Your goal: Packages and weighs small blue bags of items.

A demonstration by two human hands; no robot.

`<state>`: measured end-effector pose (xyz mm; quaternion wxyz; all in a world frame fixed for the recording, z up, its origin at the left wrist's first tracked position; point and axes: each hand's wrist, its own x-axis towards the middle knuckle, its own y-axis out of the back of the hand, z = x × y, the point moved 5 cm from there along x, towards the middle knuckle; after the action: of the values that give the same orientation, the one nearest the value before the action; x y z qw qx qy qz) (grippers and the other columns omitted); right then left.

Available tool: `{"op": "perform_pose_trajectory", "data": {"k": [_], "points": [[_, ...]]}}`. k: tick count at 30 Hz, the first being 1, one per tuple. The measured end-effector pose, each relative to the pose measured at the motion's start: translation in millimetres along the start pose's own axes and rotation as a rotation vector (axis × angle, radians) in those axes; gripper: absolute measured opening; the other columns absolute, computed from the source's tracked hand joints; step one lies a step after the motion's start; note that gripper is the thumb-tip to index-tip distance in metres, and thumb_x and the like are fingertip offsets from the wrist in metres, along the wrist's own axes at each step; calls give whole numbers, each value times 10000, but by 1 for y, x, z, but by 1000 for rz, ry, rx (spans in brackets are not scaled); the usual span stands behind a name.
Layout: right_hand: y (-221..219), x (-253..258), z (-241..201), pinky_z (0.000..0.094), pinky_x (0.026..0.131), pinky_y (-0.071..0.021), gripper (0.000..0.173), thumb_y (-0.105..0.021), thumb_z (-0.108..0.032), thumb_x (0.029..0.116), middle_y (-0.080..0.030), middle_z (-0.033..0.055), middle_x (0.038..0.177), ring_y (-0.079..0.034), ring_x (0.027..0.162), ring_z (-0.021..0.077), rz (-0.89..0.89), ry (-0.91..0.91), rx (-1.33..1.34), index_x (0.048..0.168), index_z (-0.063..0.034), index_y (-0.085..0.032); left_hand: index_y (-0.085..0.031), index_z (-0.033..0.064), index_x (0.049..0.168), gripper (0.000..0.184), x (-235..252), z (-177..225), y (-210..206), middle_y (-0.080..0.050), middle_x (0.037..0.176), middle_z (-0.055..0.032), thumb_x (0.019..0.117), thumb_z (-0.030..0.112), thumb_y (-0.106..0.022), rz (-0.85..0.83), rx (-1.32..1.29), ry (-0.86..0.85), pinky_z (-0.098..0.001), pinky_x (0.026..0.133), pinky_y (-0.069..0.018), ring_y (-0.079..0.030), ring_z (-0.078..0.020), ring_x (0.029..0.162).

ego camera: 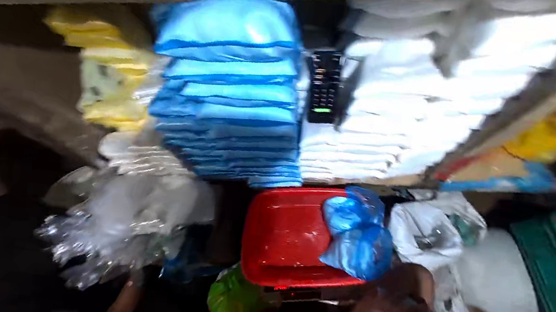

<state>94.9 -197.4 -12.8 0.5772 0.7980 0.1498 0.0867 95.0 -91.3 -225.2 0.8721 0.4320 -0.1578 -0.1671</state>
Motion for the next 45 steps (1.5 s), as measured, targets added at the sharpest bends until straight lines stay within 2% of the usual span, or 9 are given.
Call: {"op": "perform_pose_trajectory", "data": {"k": [2, 4, 7, 13, 22, 26, 32, 38, 45], "points": [[-41, -1, -18, 623, 991, -474, 706, -711, -515, 868, -685, 242, 1232, -644, 1164, 433, -296, 12, -336, 1334, 8, -620, -559, 295, 1466, 586, 9, 4, -12, -550, 1516, 10, 903, 393, -688, -108, -25, -5, -560, 1151, -395, -434, -299, 1448], [-102, 1, -10, 650, 1047, -399, 581, -684, -267, 886, -652, 302, 1223, -612, 1173, 466, -563, -115, -620, 1294, 131, -572, -578, 316, 1451, 534, 11, 1, -24, -477, 1580, 45, 928, 375, -662, -133, -62, 3, -508, 1202, -347, -367, -252, 1496], [-149, 5, 5, 565, 891, -525, 334, -481, 0, 977, -703, 276, 1077, -700, 1003, 406, -534, -157, -865, 1240, 179, -583, -614, 276, 1421, 604, 10, -12, -37, -390, 1629, -44, 841, 377, -752, -104, -206, 33, -482, 1207, -351, -325, -268, 1512], [-115, 5, 7, 588, 932, -498, 220, -510, -15, 963, -728, 206, 951, -707, 928, 399, -628, -228, -637, 1102, 34, -674, -527, 324, 1489, 610, 11, 11, -19, -476, 1574, 91, 929, 560, -568, -126, -25, -12, -572, 1207, -287, -316, -278, 1517], [-117, 13, 9, 605, 1010, -440, 239, -510, -39, 978, -705, 226, 1074, -673, 1034, 406, -829, -259, -553, 1139, 75, -645, -605, 340, 1425, 440, 11, 0, -36, -512, 1534, 161, 1009, 428, -490, -16, -64, -73, -500, 1225, -284, -318, -201, 1522], [-138, 21, 0, 603, 1007, -447, 411, -376, -18, 1028, -603, 364, 1229, -614, 1166, 471, -775, -263, -613, 1361, 219, -424, -588, 326, 1449, 457, 9, -9, -46, -505, 1549, 116, 1005, 408, -511, 27, -116, -101, -476, 1239, -288, -331, -216, 1518], [-124, -12, 19, 649, 968, -471, 181, -591, -70, 941, -714, 239, 879, -702, 879, 447, -462, -119, -407, 1070, 10, -689, -479, 296, 1539, 637, 15, -11, -38, -392, 1633, 31, 931, 312, -670, -118, -113, -41, -489, 1237, -285, -300, -251, 1526], [-104, -42, 20, 630, 722, -520, 401, -396, -335, 1066, -689, 146, 761, -699, 747, 379, -153, -186, -50, 977, -75, -688, -523, 116, 1494, 522, 41, 3, 7, -459, 1591, -66, 1097, 426, -385, 92, 114, -187, -435, 1223, -357, -395, -238, 1493], [-84, -58, -3, 337, 540, -505, 430, -388, -440, 1069, -594, -46, 684, -572, 570, 89, 7, -352, 414, 926, -158, -679, -536, 106, 1479, 444, 63, 8, 41, -587, 1473, -82, 1086, 293, -444, 71, -60, -160, -439, 1020, -547, -626, -233, 1278]]}}
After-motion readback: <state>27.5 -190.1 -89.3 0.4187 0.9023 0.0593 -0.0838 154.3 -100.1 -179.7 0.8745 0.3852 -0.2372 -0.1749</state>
